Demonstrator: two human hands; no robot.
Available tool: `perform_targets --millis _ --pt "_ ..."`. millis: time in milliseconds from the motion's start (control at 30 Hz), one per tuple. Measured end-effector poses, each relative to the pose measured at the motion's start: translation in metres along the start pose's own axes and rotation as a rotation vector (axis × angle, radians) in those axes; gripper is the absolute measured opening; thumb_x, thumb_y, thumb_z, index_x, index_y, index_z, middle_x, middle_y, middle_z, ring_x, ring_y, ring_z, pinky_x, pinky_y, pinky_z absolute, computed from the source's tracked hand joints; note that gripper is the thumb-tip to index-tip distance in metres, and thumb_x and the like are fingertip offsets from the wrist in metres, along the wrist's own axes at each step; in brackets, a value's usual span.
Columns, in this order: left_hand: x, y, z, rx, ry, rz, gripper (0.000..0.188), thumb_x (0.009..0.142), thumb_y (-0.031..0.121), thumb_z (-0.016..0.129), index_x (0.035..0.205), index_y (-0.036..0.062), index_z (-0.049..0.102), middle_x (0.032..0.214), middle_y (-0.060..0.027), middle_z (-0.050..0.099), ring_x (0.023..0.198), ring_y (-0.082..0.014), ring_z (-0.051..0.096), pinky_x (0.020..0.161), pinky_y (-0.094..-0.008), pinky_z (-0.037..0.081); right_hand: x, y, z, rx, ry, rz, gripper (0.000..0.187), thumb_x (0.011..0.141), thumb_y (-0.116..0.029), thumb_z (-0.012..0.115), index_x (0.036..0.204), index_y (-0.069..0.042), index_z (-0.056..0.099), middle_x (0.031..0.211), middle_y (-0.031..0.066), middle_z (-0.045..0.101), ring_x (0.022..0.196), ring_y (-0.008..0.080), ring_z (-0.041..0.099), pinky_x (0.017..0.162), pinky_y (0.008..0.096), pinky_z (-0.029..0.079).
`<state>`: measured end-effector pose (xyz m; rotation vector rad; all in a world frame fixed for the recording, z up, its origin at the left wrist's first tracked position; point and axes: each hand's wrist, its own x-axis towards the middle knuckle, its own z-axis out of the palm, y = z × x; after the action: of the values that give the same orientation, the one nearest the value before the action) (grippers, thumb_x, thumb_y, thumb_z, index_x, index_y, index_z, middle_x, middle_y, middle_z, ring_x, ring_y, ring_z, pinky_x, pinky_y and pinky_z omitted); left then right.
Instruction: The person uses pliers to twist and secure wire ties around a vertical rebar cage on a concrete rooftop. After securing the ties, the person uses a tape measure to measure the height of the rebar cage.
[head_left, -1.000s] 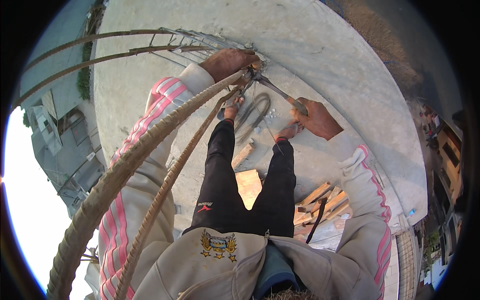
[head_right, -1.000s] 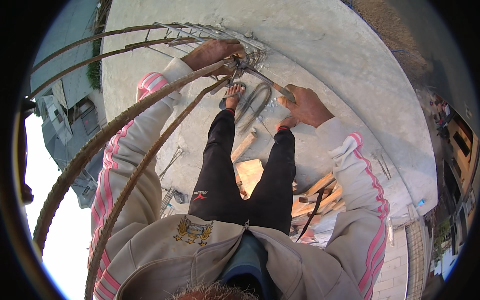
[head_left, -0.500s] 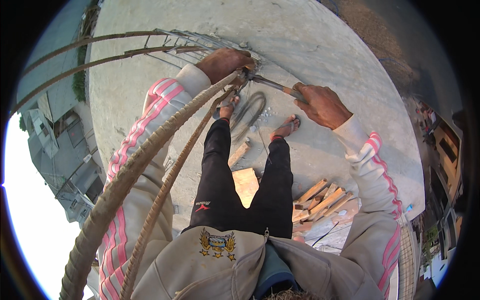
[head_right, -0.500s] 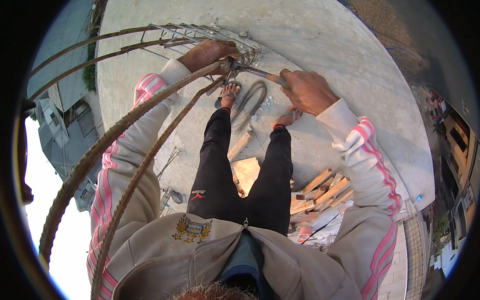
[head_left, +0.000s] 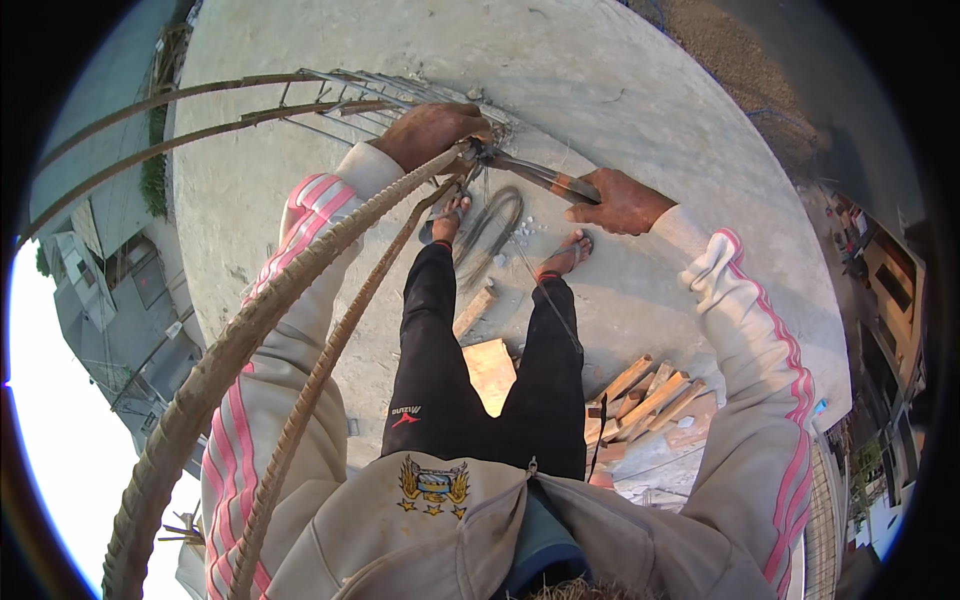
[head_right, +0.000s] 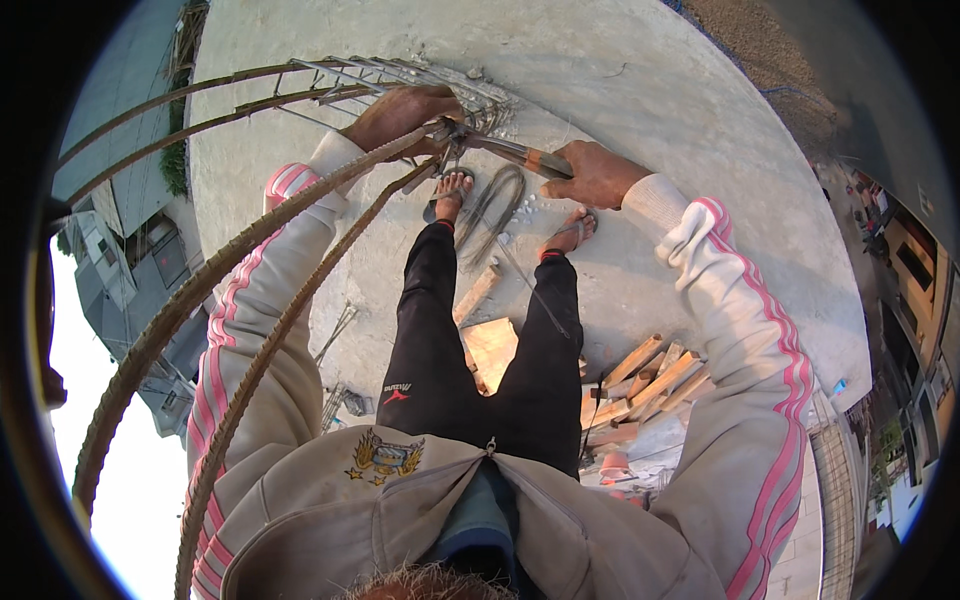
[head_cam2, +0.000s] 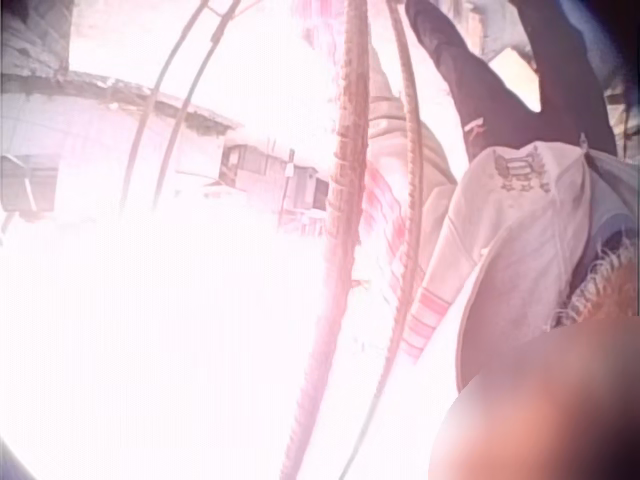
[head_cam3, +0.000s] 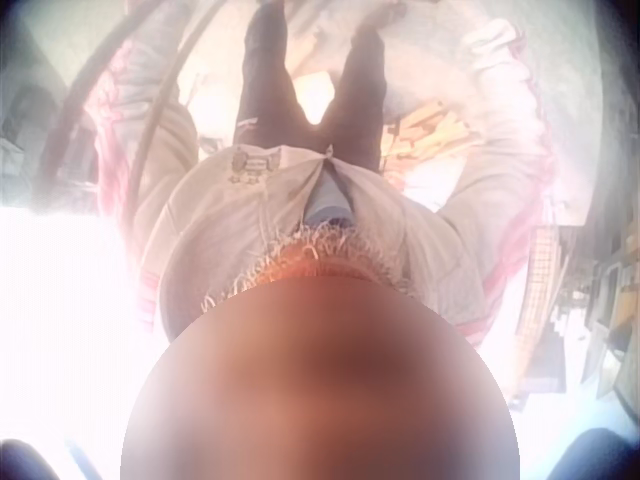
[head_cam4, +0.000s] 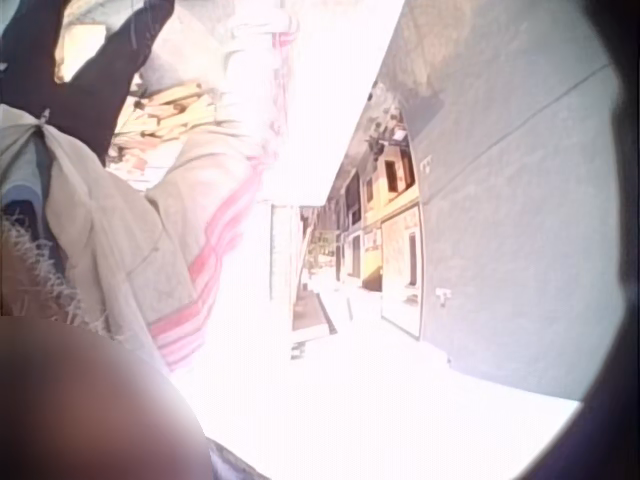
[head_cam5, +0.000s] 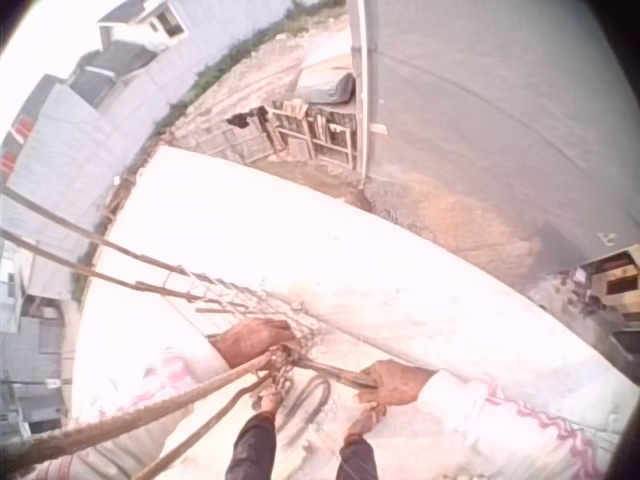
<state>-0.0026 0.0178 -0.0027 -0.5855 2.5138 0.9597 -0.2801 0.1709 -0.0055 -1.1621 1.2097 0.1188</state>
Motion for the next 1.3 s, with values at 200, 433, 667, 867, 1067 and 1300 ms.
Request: perform_targets --millis 200,433,667,867,1067,1300 --pt "-0.087 0.018 0.019 -0.108 0.642 -0.220 0.035 0.085 0.014 0.074 0.119 0.0092 0.068 0.116 -0.0139 0.068 0.111 -0.0356 0.067 0.094 -0.0438 0.056 0.001 -0.007 -0.010 0.205 -0.217 0.059 0.036 0.091 -0.036 0.076 0.081 -0.004 0.062 0.057 0.0020 0.058 0.044 0.0104 0.053 0.040 0.0290 0.043" --pt "-0.158 0.191 0.094 -0.443 0.322 -0.531 0.050 0.081 0.003 0.072 0.130 0.0053 0.063 0.134 -0.0162 0.060 0.121 -0.0331 0.064 0.096 -0.0420 0.057 0.007 0.004 -0.012 0.209 -0.252 0.035 0.061 0.080 -0.062 0.083 0.081 -0.005 0.063 0.055 0.0005 0.056 0.044 0.0113 0.057 0.039 0.0277 0.047" --pt "-0.024 0.184 0.085 -0.010 0.786 -0.410 0.095 0.075 0.009 0.082 0.157 0.0129 0.035 0.156 -0.0176 0.038 0.151 -0.0362 0.030 0.122 -0.0555 0.028 0.009 0.004 -0.014 0.371 -0.342 0.049 0.064 0.076 -0.060 0.086 0.087 -0.001 0.065 0.064 0.0020 0.057 0.052 0.0126 0.061 0.043 0.0283 0.051" --pt "0.046 0.155 0.070 0.273 0.493 -0.294 0.053 0.081 0.023 0.075 0.130 0.0109 0.058 0.120 -0.0104 0.065 0.124 -0.0312 0.058 0.112 -0.0520 0.038 0.000 0.001 -0.030 0.339 -0.475 0.077 0.060 0.074 -0.062 0.087 0.076 -0.007 0.063 0.065 0.0029 0.061 0.057 0.0176 0.062 0.054 0.0308 0.054" --pt "0.062 0.125 0.051 0.078 0.475 -0.097 0.026 0.081 0.017 0.072 0.100 0.0074 0.057 0.094 -0.0148 0.069 0.091 -0.0381 0.068 0.080 -0.0498 0.053 -0.035 -0.030 -0.039 -0.463 0.148 -0.105 0.061 0.074 -0.055 0.086 0.099 -0.001 0.075 0.091 0.0145 0.077 0.087 0.0261 0.075 0.077 0.0413 0.059" --pt "0.078 0.103 0.033 -0.121 0.219 -0.186 0.038 0.082 0.023 0.075 0.113 0.0065 0.063 0.103 -0.0175 0.074 0.097 -0.0379 0.072 0.085 -0.0484 0.057 -0.026 -0.017 -0.011 -1.042 0.706 -0.131 0.027 0.091 -0.018 0.068 0.114 -0.005 0.070 0.100 0.0136 0.075 0.094 0.0301 0.074 0.075 0.0421 0.058"
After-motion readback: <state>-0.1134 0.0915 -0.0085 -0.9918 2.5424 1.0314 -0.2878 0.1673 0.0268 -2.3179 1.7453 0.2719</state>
